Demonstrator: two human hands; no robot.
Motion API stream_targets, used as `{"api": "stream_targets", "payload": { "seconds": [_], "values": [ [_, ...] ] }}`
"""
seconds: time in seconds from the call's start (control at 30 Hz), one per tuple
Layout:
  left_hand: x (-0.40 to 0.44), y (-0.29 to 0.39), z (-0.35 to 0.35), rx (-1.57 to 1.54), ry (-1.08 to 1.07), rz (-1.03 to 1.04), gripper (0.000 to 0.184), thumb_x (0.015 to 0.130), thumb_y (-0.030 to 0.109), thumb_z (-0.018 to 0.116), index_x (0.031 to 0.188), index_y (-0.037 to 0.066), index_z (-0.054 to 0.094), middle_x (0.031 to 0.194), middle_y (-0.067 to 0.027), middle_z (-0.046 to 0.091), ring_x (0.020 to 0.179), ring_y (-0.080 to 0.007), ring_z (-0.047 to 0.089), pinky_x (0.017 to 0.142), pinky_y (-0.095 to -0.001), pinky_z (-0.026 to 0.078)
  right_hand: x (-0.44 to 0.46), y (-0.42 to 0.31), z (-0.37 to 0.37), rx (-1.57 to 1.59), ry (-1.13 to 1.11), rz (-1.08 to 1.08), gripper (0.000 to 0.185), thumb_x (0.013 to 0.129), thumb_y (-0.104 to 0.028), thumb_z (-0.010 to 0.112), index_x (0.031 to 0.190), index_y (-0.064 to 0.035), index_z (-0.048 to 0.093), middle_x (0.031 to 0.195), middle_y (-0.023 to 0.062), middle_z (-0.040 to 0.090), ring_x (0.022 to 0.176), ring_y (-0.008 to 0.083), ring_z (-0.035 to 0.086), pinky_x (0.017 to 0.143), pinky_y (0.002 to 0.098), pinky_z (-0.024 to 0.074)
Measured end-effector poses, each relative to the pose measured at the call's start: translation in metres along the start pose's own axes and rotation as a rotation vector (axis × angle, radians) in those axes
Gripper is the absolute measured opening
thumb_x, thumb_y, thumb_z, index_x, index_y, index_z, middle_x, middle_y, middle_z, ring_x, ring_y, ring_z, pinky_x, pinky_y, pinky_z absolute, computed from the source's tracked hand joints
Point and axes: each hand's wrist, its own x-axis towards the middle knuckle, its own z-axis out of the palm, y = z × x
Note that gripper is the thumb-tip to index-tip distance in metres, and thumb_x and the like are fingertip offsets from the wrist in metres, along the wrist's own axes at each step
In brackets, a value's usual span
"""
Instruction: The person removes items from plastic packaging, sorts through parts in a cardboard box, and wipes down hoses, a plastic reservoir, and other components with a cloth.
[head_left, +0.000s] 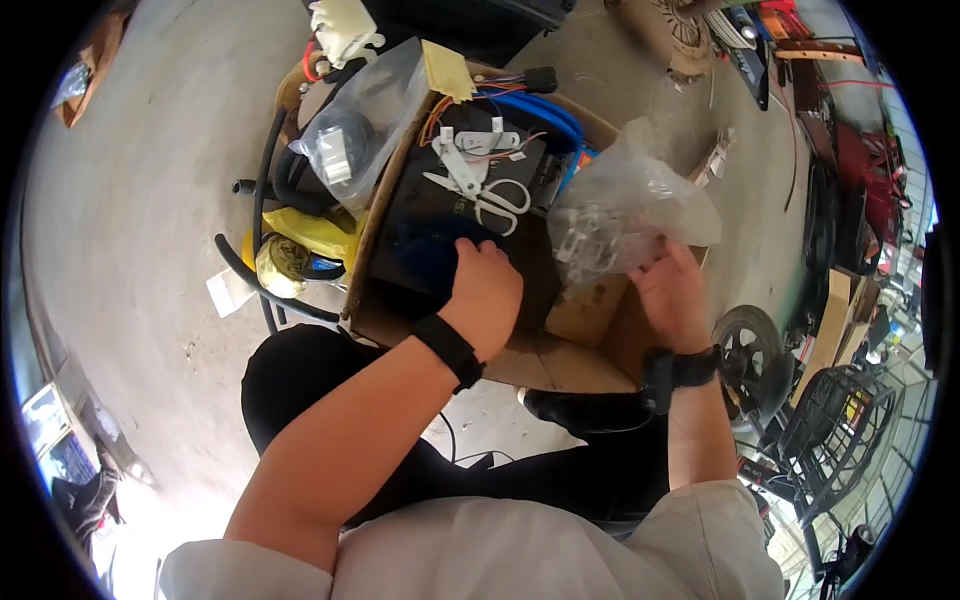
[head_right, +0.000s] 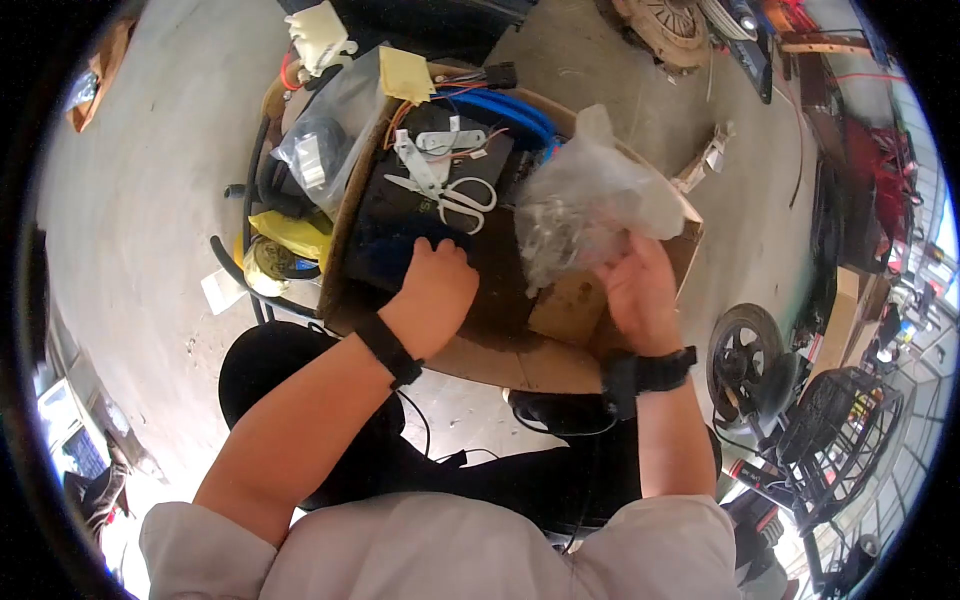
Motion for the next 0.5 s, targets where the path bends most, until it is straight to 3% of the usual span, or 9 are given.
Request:
{"api": "stream_targets", "payload": {
  "seconds": [0.07, 0.5],
  "values": [
    [0.000, 0.001, 0.002, -0.012, 0.028, -0.002, 0.015, 0.067, 0.015, 0.063, 0.081, 0.010, 0.066, 0.086, -0.0053, 0.059, 0.087, -0.0218, 0.053, 0.073, -0.0381, 0.038, -0.005, 0.017, 0.010, 0.020, 0.099, 0.003, 0.035, 0.092, -0.018, 0.040, 0.124, -0.0059, 0.045, 0.123, 0.0094, 0.053, 0.112, 0.0268, 0.051, 0.093, 0.0422, 0.0406],
    [-0.002, 0.001, 0.007, -0.083, 0.117, 0.008, 0.018, 0.067, 0.010, 0.061, 0.084, 0.008, 0.062, 0.083, -0.0067, 0.058, 0.085, -0.0236, 0.055, 0.069, -0.0379, 0.041, -0.009, 0.030, 0.019, 0.122, 0.084, 0.063, 0.035, 0.095, -0.019, 0.035, 0.126, -0.0051, 0.042, 0.126, 0.0100, 0.051, 0.116, 0.0271, 0.049, 0.095, 0.0419, 0.0376]
  ]
}}
